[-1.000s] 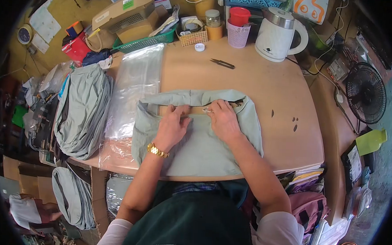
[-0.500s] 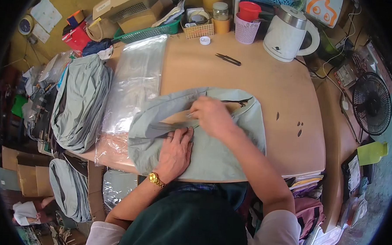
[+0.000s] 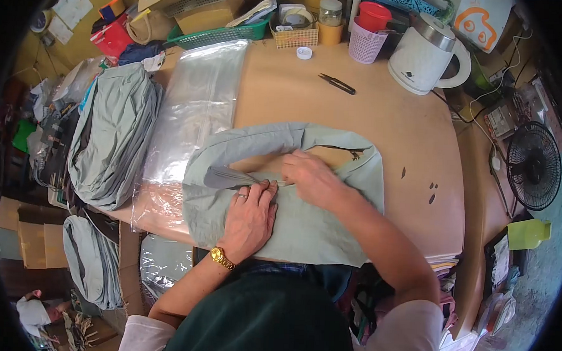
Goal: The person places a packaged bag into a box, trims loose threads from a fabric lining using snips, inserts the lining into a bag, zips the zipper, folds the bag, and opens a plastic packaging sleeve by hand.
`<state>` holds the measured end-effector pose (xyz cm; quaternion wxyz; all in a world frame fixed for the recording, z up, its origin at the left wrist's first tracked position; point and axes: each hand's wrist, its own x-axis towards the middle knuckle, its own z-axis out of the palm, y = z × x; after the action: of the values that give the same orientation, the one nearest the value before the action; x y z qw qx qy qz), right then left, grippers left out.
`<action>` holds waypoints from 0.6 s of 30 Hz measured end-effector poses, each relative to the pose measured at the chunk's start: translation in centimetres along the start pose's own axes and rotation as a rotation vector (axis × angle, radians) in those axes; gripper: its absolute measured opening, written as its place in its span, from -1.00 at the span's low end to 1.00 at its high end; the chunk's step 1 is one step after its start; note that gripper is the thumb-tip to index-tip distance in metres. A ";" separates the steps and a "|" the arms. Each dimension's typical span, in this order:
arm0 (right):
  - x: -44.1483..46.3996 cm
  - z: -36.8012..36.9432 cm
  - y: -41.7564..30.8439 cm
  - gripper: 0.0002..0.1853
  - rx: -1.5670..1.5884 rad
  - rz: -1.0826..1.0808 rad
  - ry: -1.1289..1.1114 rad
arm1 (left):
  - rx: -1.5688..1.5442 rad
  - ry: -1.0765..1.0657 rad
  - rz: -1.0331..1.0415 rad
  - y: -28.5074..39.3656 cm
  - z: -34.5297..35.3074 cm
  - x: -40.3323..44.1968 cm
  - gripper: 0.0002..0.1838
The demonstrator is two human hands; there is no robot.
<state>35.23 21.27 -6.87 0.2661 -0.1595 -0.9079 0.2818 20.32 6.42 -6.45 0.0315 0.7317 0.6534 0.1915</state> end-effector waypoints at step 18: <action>1.7 -0.3 -0.2 -0.93 -0.245 0.084 -0.002 | -0.007 0.019 0.014 -0.3 0.5 -0.2 -0.46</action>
<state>34.06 22.00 -5.86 0.2319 -0.2283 -0.9283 0.1797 20.20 6.33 -7.01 0.0266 0.7344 0.6477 0.2012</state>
